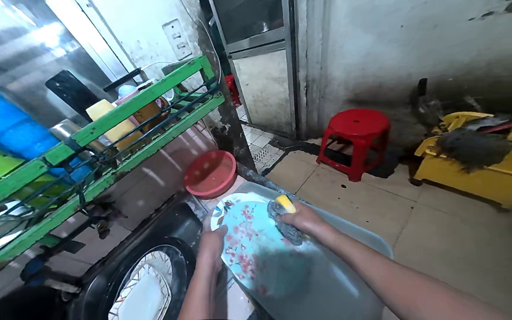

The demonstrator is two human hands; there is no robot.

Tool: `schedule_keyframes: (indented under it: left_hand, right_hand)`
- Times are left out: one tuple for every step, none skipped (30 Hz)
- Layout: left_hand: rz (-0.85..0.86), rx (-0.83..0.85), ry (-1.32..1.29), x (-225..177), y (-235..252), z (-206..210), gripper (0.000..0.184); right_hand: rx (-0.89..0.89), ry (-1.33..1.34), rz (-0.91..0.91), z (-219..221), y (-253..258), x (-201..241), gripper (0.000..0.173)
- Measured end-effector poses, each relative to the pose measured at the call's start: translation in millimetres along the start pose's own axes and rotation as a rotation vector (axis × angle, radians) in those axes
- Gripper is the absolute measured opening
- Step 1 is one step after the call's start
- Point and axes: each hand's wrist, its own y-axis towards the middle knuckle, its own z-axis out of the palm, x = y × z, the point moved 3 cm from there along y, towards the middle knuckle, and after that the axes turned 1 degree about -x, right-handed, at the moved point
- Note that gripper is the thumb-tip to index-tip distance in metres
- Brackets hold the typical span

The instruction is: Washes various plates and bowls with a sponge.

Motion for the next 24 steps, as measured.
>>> schedule_keyframes:
  left_hand:
    - [0.075, -0.002, 0.161, 0.2, 5.5, 0.4, 0.076]
    - [0.160, -0.005, 0.311, 0.9, 10.7, 0.8, 0.081]
    - [0.235, -0.003, 0.440, 1.1, 14.0, 1.9, 0.083]
    - [0.285, -0.003, 0.548, 1.1, 15.1, 3.6, 0.079]
    - [0.299, -0.006, 0.631, 1.6, 13.7, 5.4, 0.070]
    - [0.285, -0.013, 0.673, 3.7, 11.9, 6.6, 0.059]
    - [0.262, -0.025, 0.683, 7.2, 11.3, 6.9, 0.050]
    - [0.235, -0.038, 0.662, 10.9, 11.4, 6.4, 0.044]
    - [0.213, -0.050, 0.611, 13.5, 11.1, 5.3, 0.041]
    - [0.192, -0.061, 0.531, 14.1, 10.0, 4.5, 0.040]
    - [0.170, -0.071, 0.429, 13.1, 6.9, 4.3, 0.040]
    - [0.147, -0.087, 0.306, 8.9, -0.3, 5.4, 0.040]
    - [0.112, -0.102, 0.161, 0.7, -12.4, 7.7, 0.040]
    - [0.071, -0.112, -0.002, -8.8, -26.5, 11.4, 0.037]
    - [-0.001, -0.062, -0.168, -16.2, -40.0, 14.3, 0.036]
    - [-0.076, -0.002, -0.294, -20.0, -52.1, 19.0, 0.034]
    - [-0.126, 0.055, -0.340, -20.1, -61.9, 24.6, 0.038]
    - [-0.144, 0.104, -0.324, -18.3, -68.6, 30.1, 0.049]
    - [-0.144, 0.150, -0.295, -15.7, -72.6, 35.6, 0.061]
    - [-0.130, 0.184, -0.268, -13.2, -74.5, 40.4, 0.068]
    - [-0.113, 0.192, -0.259, -11.4, -75.5, 43.6, 0.065]
    - [-0.093, 0.173, -0.261, -10.4, -76.9, 44.2, 0.052]
    - [-0.077, 0.140, -0.273, -11.4, -79.7, 41.6, 0.041]
    - [-0.046, 0.134, -0.275, -14.6, -84.8, 36.3, 0.048]
  right_hand:
    - [-0.013, 0.061, -0.004, -0.3, 1.0, -1.4, 0.057]
    - [-0.025, 0.127, -0.009, -0.8, 1.2, -2.6, 0.056]
    - [-0.034, 0.192, -0.019, -1.3, 0.5, -3.1, 0.054]
    - [-0.038, 0.243, -0.031, -2.1, -0.7, -2.8, 0.053]
    - [-0.044, 0.269, -0.045, -3.0, -1.5, -3.4, 0.052]
    - [-0.050, 0.280, -0.059, -3.7, -3.0, -4.0, 0.052]
    - [-0.055, 0.284, -0.078, -4.8, -4.2, -4.8, 0.053]
    - [-0.065, 0.282, -0.097, -5.9, -3.8, -6.3, 0.054]
    - [-0.077, 0.284, -0.112, -7.0, -3.9, -7.0, 0.057]
    - [-0.089, 0.281, -0.122, -8.0, -3.8, -7.0, 0.059]
    - [-0.100, 0.274, -0.128, -8.5, -3.6, -6.5, 0.061]
    - [-0.106, 0.268, -0.132, -8.4, -3.0, -6.6, 0.062]
    - [-0.108, 0.266, -0.133, -7.9, -2.1, -6.5, 0.062]
    - [-0.107, 0.265, -0.133, -7.1, -1.0, -5.9, 0.061]
    - [-0.108, 0.257, -0.130, -5.4, 0.7, -5.0, 0.059]
    - [-0.106, 0.227, -0.121, -2.0, 2.3, -3.5, 0.059]
    - [-0.101, 0.173, -0.106, 3.4, 1.5, 1.2, 0.060]
    - [-0.088, 0.095, -0.105, 10.8, -2.7, 9.3, 0.061]
    - [-0.071, 0.019, -0.137, 20.1, -11.0, 19.3, 0.062]
    - [-0.047, -0.033, -0.200, 30.7, -24.6, 32.3, 0.064]
    - [-0.017, -0.058, -0.288, 41.9, -41.9, 47.0, 0.067]
    - [0.004, -0.053, -0.406, 53.1, -57.9, 59.4, 0.067]
    - [0.017, -0.027, -0.514, 61.1, -68.2, 68.5, 0.068]
    - [0.025, 0.000, -0.550, 63.1, -69.4, 73.9, 0.069]
